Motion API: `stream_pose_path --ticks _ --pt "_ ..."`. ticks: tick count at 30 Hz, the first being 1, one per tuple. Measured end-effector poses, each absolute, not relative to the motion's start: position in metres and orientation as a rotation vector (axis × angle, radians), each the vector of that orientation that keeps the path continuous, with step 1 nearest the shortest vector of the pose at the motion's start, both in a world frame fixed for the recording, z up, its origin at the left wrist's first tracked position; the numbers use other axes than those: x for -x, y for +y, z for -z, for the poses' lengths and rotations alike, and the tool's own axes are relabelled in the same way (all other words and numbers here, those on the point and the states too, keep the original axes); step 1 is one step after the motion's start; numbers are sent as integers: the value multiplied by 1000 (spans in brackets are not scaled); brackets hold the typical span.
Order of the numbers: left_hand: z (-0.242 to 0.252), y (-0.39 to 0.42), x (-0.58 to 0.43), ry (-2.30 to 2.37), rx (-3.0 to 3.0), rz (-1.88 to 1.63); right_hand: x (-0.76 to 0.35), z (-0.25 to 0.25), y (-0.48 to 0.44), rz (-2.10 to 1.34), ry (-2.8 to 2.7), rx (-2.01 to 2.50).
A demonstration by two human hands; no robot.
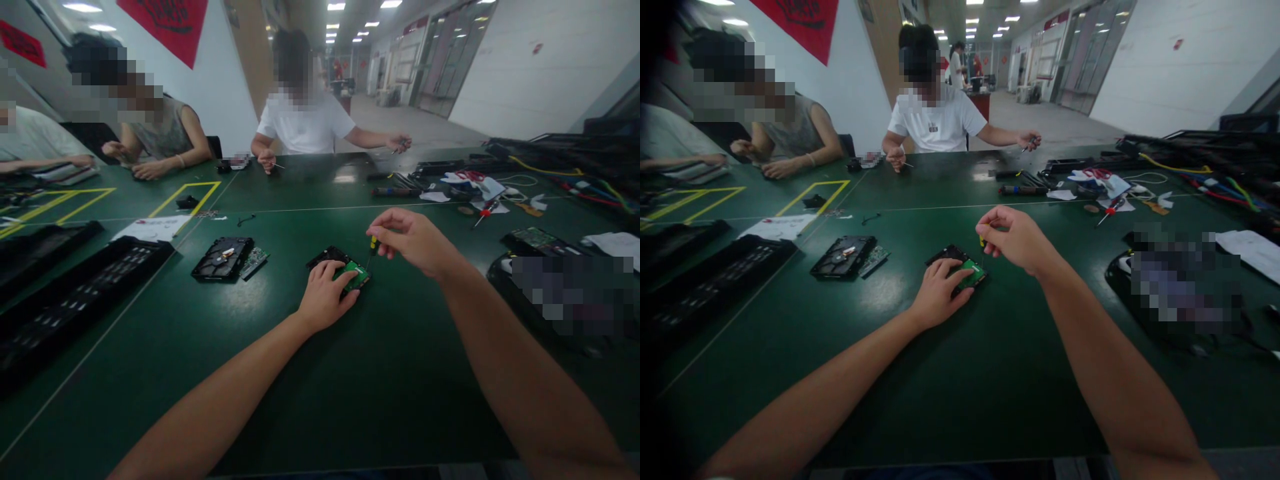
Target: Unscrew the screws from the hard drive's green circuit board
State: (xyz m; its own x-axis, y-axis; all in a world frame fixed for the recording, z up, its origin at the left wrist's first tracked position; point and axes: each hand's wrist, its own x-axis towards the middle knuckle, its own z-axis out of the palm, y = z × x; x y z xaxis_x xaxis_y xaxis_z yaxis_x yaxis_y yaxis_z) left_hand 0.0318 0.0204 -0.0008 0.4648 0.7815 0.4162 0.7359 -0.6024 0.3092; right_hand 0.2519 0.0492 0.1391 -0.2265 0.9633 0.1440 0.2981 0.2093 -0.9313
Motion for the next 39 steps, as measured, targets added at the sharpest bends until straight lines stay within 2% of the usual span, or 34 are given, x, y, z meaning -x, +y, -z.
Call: stream_pose_path --ticks 7,14,24,30,36,39 --pt "-1 19 -32 1360 -2617 -811 -248 -151 39 -1080 -1832 1172" --pt "-2 19 -32 1361 -2608 -809 -251 -141 44 -932 -1812 1323" --pt "1 20 -31 1362 -2629 -806 -256 -140 54 -1213 -1585 1201" --pt "2 20 -32 1361 -2628 -808 -257 -135 56 -1155 -1721 1146" --pt "0 19 -31 1362 -2628 -797 -256 -128 59 -1030 -1625 1260" --pt "-1 19 -31 1360 -2629 -792 -257 -128 59 -1139 -1619 1188"
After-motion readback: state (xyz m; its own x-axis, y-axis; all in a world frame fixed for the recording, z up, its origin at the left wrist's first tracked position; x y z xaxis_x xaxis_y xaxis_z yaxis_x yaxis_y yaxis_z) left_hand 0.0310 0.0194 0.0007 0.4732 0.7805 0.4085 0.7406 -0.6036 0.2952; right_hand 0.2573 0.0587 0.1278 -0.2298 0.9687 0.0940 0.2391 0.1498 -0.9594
